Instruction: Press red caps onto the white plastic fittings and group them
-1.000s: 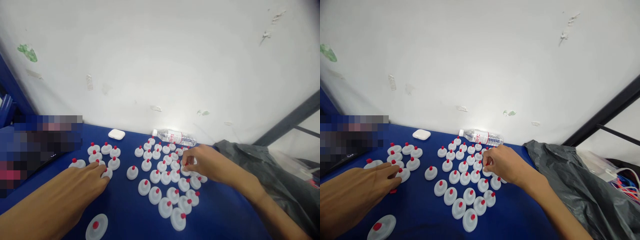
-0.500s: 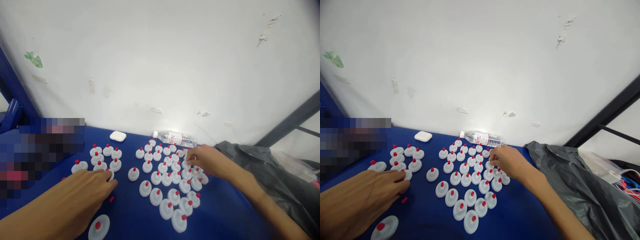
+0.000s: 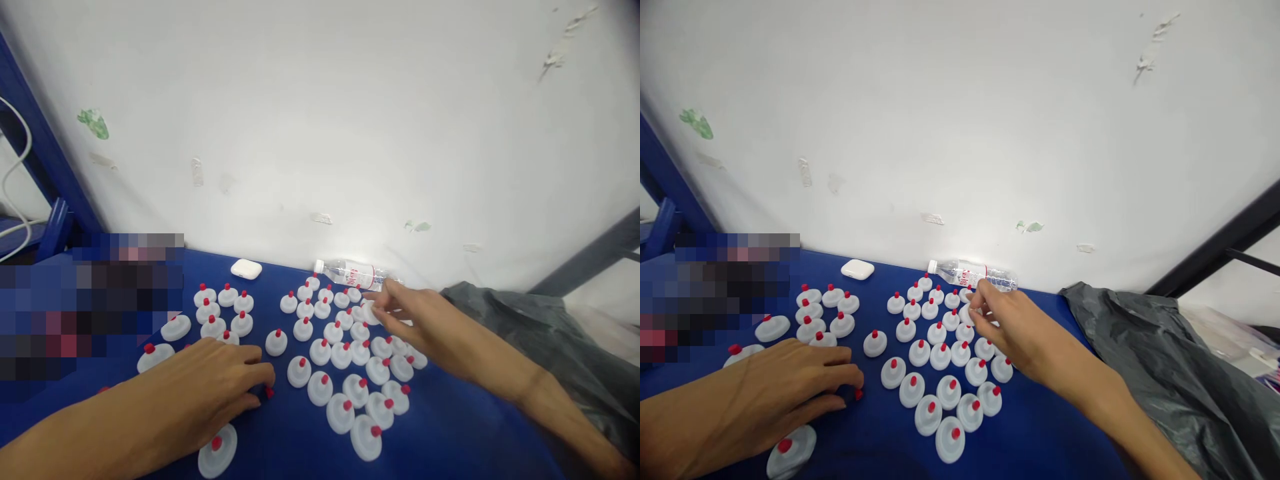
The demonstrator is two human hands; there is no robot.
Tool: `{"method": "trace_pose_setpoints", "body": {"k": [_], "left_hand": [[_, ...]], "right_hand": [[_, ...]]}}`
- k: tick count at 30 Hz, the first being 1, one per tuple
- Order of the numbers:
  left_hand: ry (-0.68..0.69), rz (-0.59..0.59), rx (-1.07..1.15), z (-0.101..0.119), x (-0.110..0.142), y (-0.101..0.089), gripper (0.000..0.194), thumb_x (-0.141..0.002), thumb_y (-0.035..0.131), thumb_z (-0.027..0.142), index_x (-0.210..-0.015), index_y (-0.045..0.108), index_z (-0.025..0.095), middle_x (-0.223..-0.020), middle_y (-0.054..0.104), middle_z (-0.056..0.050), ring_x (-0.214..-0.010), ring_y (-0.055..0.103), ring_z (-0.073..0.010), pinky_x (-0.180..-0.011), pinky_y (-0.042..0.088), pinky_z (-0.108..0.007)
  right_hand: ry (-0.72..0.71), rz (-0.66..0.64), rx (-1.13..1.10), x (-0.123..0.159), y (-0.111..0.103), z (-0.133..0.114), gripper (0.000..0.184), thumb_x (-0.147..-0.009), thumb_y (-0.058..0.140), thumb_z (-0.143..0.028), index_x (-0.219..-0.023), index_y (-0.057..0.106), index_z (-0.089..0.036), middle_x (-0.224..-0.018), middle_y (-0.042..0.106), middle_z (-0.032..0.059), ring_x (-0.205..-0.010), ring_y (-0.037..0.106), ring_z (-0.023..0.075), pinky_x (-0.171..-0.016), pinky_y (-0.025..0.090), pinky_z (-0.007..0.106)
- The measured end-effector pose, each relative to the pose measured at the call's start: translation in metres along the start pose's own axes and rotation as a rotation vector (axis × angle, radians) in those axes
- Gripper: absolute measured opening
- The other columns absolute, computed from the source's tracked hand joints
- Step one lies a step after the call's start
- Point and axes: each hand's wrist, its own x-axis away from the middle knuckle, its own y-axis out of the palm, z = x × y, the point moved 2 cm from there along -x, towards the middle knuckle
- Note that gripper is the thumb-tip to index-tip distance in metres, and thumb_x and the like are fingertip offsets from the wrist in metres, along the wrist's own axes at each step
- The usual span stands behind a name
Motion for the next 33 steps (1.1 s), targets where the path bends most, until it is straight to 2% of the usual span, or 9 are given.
{"method": "trace_pose_setpoints", "body": {"k": [3, 7, 10, 14, 17, 19, 24, 29, 33], "left_hand": [[0.017, -0.009, -0.018, 0.002, -0.005, 0.002, 0.031, -0.101, 0.059, 0.005, -0.100, 0.065, 0.034, -0.097, 0.072, 0.009, -0.077, 0.073, -0.0189, -0.066, 0.042, -0.034], [0.030, 0.044, -0.051, 0.003, -0.007, 0.012, 0.028, -0.105, 0.051, 0.006, -0.103, 0.062, 0.032, -0.101, 0.071, 0.007, -0.077, 0.071, -0.0209, -0.066, 0.039, -0.038], [0.043, 0.121, -0.075, 0.002, -0.009, 0.024, 0.022, -0.105, 0.049, 0.013, -0.105, 0.060, 0.032, -0.102, 0.071, 0.005, -0.076, 0.072, -0.0230, -0.065, 0.041, -0.039], [0.044, 0.274, -0.116, 0.004, -0.012, 0.030, 0.013, -0.099, 0.051, 0.017, -0.101, 0.056, 0.029, -0.095, 0.071, 0.002, -0.070, 0.071, -0.0245, -0.062, 0.045, -0.040], [0.093, 0.388, -0.132, 0.013, -0.010, 0.023, 0.019, -0.101, 0.045, 0.015, -0.103, 0.056, 0.029, -0.084, 0.070, 0.003, -0.062, 0.070, -0.0223, -0.054, 0.043, -0.040], [0.146, 0.436, -0.132, 0.019, -0.009, 0.017, 0.023, -0.104, 0.041, 0.013, -0.107, 0.056, 0.030, -0.077, 0.069, 0.006, -0.055, 0.067, -0.0205, -0.048, 0.040, -0.040], [0.263, 0.452, -0.127, 0.027, -0.005, 0.012, 0.029, -0.105, 0.036, 0.009, -0.107, 0.056, 0.030, -0.075, 0.068, 0.004, -0.053, 0.065, -0.0195, -0.041, 0.037, -0.041], [0.291, 0.430, -0.098, 0.029, -0.002, 0.016, 0.029, -0.108, 0.038, 0.011, -0.121, 0.057, 0.028, -0.080, 0.069, 0.003, -0.052, 0.062, -0.0202, -0.042, 0.042, -0.041], [0.261, 0.410, -0.013, 0.028, -0.001, 0.018, 0.047, -0.100, 0.038, 0.003, -0.133, 0.056, 0.032, -0.087, 0.072, 0.002, -0.060, 0.068, -0.0214, -0.044, 0.044, -0.041]], "right_hand": [[-0.011, -0.062, -0.106, -0.001, 0.001, -0.016, 0.009, -0.110, 0.051, -0.031, -0.103, 0.057, -0.029, -0.102, 0.076, -0.0010, -0.086, 0.073, 0.0182, -0.072, 0.053, 0.031], [-0.015, -0.059, -0.203, -0.001, 0.004, -0.031, 0.010, -0.110, 0.059, -0.036, -0.103, 0.061, -0.029, -0.094, 0.074, -0.0026, -0.079, 0.069, 0.0183, -0.068, 0.049, 0.031], [-0.118, -0.025, -0.218, 0.001, 0.017, -0.040, 0.016, -0.106, 0.070, -0.041, -0.108, 0.059, -0.029, -0.097, 0.077, -0.0028, -0.080, 0.071, 0.0182, -0.068, 0.051, 0.030], [-0.361, 0.162, -0.065, 0.006, 0.038, -0.055, 0.037, -0.096, 0.081, -0.054, -0.101, 0.057, -0.026, -0.082, 0.074, -0.0031, -0.070, 0.072, 0.0191, -0.066, 0.052, 0.030], [-0.509, 0.318, -0.007, 0.009, 0.051, -0.067, 0.045, -0.096, 0.075, -0.066, -0.095, 0.057, -0.025, -0.072, 0.071, -0.0058, -0.060, 0.069, 0.0166, -0.078, 0.057, 0.037], [-0.553, 0.385, -0.007, 0.010, 0.056, -0.073, 0.048, -0.098, 0.069, -0.071, -0.091, 0.057, -0.025, -0.069, 0.070, -0.0069, -0.056, 0.069, 0.0159, -0.086, 0.058, 0.041], [-0.591, 0.420, 0.002, 0.011, 0.060, -0.082, 0.040, -0.107, 0.063, -0.061, -0.091, 0.057, -0.024, -0.070, 0.070, -0.0090, -0.055, 0.070, 0.0146, -0.090, 0.058, 0.042], [-0.568, 0.388, 0.017, 0.011, 0.061, -0.086, 0.035, -0.110, 0.059, -0.054, -0.091, 0.055, -0.025, -0.073, 0.071, -0.0093, -0.057, 0.072, 0.0145, -0.092, 0.058, 0.043], [-0.550, 0.409, -0.009, 0.011, 0.063, -0.086, 0.034, -0.110, 0.059, -0.053, -0.089, 0.052, -0.026, -0.070, 0.071, -0.0104, -0.054, 0.071, 0.0137, -0.092, 0.060, 0.042]]}}
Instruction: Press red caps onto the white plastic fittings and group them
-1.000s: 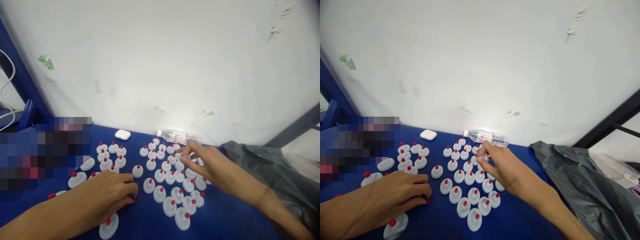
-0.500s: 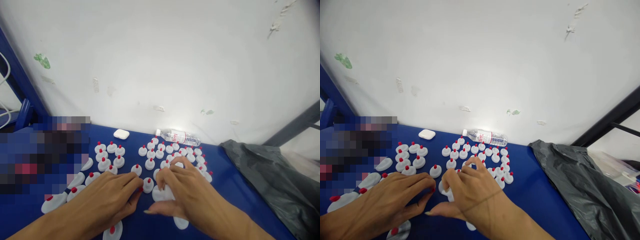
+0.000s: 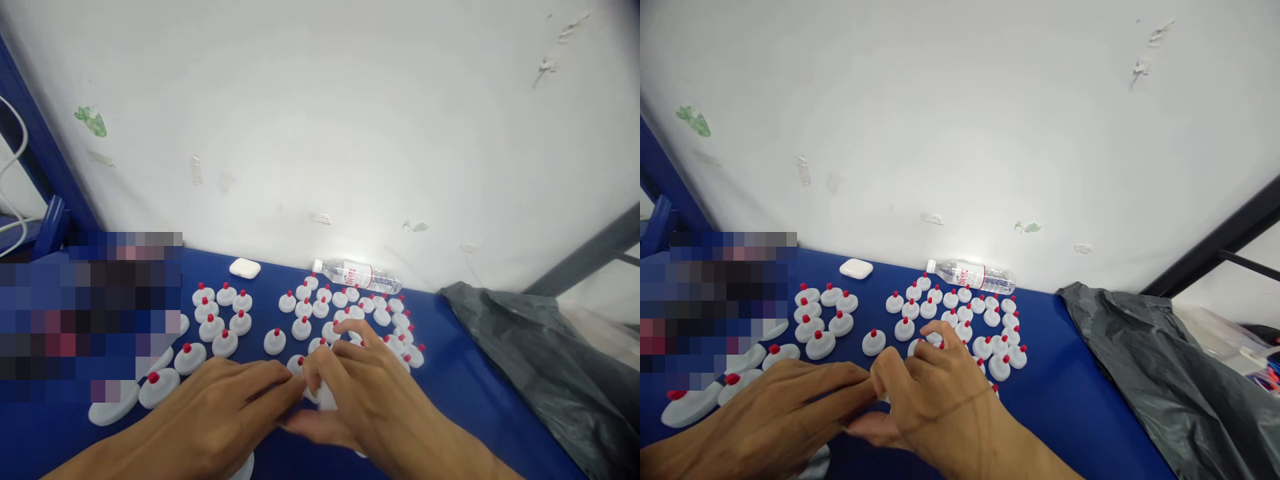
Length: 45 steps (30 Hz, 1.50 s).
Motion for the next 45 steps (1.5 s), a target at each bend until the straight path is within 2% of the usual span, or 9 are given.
{"method": "trace_pose_setpoints", "body": {"k": [5, 12, 18, 23, 29, 32, 35, 39, 45], "left_hand": [[-0.009, 0.074, -0.047, 0.001, -0.004, -0.004, 0.061, -0.087, 0.042, -0.002, -0.137, 0.052, 0.031, -0.106, 0.079, -0.002, -0.078, 0.077, -0.0233, -0.050, 0.053, -0.039], [-0.045, 0.069, 0.008, 0.009, -0.006, -0.003, 0.046, -0.078, 0.045, -0.001, -0.109, 0.054, 0.032, -0.081, 0.070, 0.002, -0.058, 0.065, -0.0231, -0.044, 0.045, -0.042], [-0.066, 0.133, 0.098, 0.012, 0.002, 0.008, 0.025, -0.087, 0.051, 0.010, -0.094, 0.053, 0.034, -0.071, 0.068, 0.004, -0.047, 0.059, -0.0208, -0.038, 0.037, -0.042], [-0.146, 0.094, 0.184, 0.008, 0.003, 0.008, 0.025, -0.098, 0.050, 0.014, -0.101, 0.061, 0.036, -0.079, 0.072, 0.005, -0.057, 0.066, -0.0204, -0.049, 0.051, -0.040], [-0.195, 0.296, 0.108, 0.006, -0.008, -0.018, 0.023, -0.109, 0.049, 0.031, -0.123, 0.065, 0.039, -0.105, 0.081, 0.002, -0.089, 0.078, -0.0219, -0.072, 0.063, -0.035], [-0.138, 0.275, -0.042, 0.000, -0.013, -0.029, 0.019, -0.107, 0.048, 0.027, -0.110, 0.066, 0.032, -0.096, 0.078, -0.001, -0.081, 0.075, -0.0234, -0.064, 0.059, -0.038], [-0.114, 0.129, -0.121, -0.011, -0.014, -0.029, 0.021, -0.102, 0.047, 0.022, -0.088, 0.060, 0.030, -0.077, 0.069, 0.000, -0.070, 0.067, -0.0252, -0.053, 0.048, -0.041], [-0.110, 0.047, -0.110, -0.020, -0.011, -0.018, 0.024, -0.100, 0.049, 0.023, -0.080, 0.058, 0.031, -0.073, 0.069, 0.000, -0.074, 0.068, -0.0281, -0.053, 0.045, -0.043], [-0.175, 0.115, -0.072, -0.028, -0.012, -0.026, 0.015, -0.102, 0.056, 0.037, -0.094, 0.068, 0.032, -0.086, 0.074, -0.002, -0.086, 0.069, -0.0304, -0.066, 0.052, -0.045]], "right_hand": [[-0.017, 0.112, 0.021, -0.002, 0.001, -0.002, 0.035, -0.110, 0.059, -0.049, -0.084, 0.050, -0.027, -0.060, 0.065, -0.0111, -0.046, 0.064, 0.0131, -0.078, 0.066, 0.039], [0.010, 0.227, -0.031, 0.002, 0.006, -0.009, 0.032, -0.111, 0.053, -0.037, -0.081, 0.049, -0.028, -0.056, 0.058, -0.0112, -0.042, 0.057, 0.0105, -0.079, 0.069, 0.031], [-0.011, 0.150, -0.043, 0.013, 0.016, -0.012, 0.031, -0.100, 0.064, -0.028, -0.075, 0.045, -0.029, -0.055, 0.053, -0.0116, -0.050, 0.062, 0.0108, -0.089, 0.069, 0.026], [-0.022, 0.176, 0.035, 0.005, 0.012, -0.013, 0.036, -0.110, 0.055, -0.039, -0.076, 0.050, -0.028, -0.053, 0.057, -0.0113, -0.044, 0.059, 0.0114, -0.087, 0.070, 0.032], [0.026, 0.104, 0.012, -0.001, -0.007, -0.003, 0.043, -0.111, 0.049, -0.063, -0.086, 0.056, -0.028, -0.064, 0.067, -0.0099, -0.054, 0.067, 0.0143, -0.099, 0.065, 0.044], [0.118, 0.003, 0.035, -0.004, -0.022, 0.020, 0.041, -0.114, 0.042, -0.060, -0.097, 0.059, -0.027, -0.080, 0.076, -0.0062, -0.067, 0.071, 0.0157, -0.111, 0.053, 0.050], [0.305, -0.060, 0.111, -0.003, -0.040, 0.064, 0.045, -0.116, 0.036, -0.057, -0.094, 0.061, -0.027, -0.086, 0.076, -0.0003, -0.080, 0.071, 0.0212, -0.116, 0.043, 0.056], [0.555, -0.071, 0.155, 0.016, -0.055, 0.138, 0.050, -0.115, 0.036, -0.054, -0.083, 0.062, -0.026, -0.072, 0.066, 0.0025, -0.077, 0.066, 0.0247, -0.096, 0.051, 0.049], [0.833, -0.024, 0.021, 0.075, -0.039, 0.206, 0.034, -0.109, 0.062, -0.052, -0.107, 0.072, -0.019, -0.103, 0.075, 0.0040, -0.096, 0.073, 0.0213, -0.094, 0.059, 0.045]]}}
